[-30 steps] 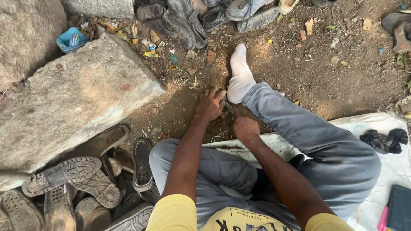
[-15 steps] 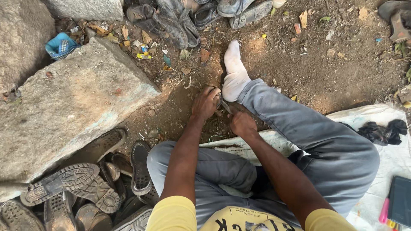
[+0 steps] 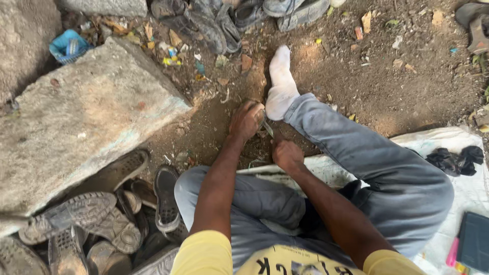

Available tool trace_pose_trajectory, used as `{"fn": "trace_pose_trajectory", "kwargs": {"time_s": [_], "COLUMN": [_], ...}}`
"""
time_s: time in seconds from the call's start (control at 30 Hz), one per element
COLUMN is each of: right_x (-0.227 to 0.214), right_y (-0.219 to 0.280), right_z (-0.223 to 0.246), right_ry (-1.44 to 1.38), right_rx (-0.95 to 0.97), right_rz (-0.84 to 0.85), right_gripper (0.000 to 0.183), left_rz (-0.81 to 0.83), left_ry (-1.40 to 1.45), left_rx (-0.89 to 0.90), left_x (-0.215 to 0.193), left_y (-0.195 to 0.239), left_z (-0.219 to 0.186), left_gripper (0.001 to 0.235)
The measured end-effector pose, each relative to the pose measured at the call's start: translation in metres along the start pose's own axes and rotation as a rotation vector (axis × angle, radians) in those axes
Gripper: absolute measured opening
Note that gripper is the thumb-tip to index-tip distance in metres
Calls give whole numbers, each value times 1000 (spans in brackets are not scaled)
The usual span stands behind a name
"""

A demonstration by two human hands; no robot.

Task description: The person sits on the ground and uses a knife to scrape and clean the sole and edges of a single shoe. They repeatedly scrape the sole, turn the shoe over, and continue scraping different areas of the sole and upper.

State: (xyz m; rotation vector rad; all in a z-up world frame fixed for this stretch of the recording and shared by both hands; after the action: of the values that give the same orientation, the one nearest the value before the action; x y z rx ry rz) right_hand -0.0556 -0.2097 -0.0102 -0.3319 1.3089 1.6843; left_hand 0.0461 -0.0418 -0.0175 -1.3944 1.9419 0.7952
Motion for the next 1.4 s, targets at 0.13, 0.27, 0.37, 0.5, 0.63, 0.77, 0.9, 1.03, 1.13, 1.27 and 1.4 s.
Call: {"fn": "trace_pose_trajectory", "kwargs": {"time_s": [0.13,0.27,0.37,0.5,0.63,0.77,0.9,1.03,1.13,1.27,1.4], "right_x": [69,65,61,53,33,25,8,-5,-12,-23,-21], "right_y": [-31,-13,-14,-1,16,27,33,42,36,17,11], "right_z": [-40,-31,-26,-14,1,11,18,21,20,9,7], "right_ry": [38,-236,-293,-345,-100,87,39,53,-22,-88,-27], "right_rx": [-104,-325,-103,-167,-103,-2,-36,17,69,-9,6], "right_rz": [-27,-272,-141,-137,-74,-36,-29,48,65,-72,-9], "right_gripper": [33,39,32,35,39,52,52,53,55,50,49], "left_rz": [-66,-174,-178,-161,-54,101,-27,-70,11,-176,-232], "left_ry": [52,182,217,294,-57,-176,-149,-283,-186,-233,-56], "left_rx": [91,34,40,50,78,-80,8,141,-37,-177,-232], "left_x": [-3,-10,-7,-4,-13,9,25,26,23,24,33], "left_y": [1,-13,-1,5,1,1,7,7,9,-9,-4], "left_z": [2,5,11,9,-12,-2,13,7,-8,-35,-7], "left_gripper": [31,14,17,26,83,74,54,41,35,29,29]}}
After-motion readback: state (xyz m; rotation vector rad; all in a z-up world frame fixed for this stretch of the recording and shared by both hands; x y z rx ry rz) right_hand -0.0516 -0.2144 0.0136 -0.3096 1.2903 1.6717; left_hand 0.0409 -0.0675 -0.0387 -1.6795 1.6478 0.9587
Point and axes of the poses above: each hand's wrist, its own y-axis away from the middle knuckle, its own x-axis out of the palm, z = x × y, the point moved 4 cm from there along -y, towards the middle knuckle, and after that the axes turned 1 degree about z, right-handed, at the moved point
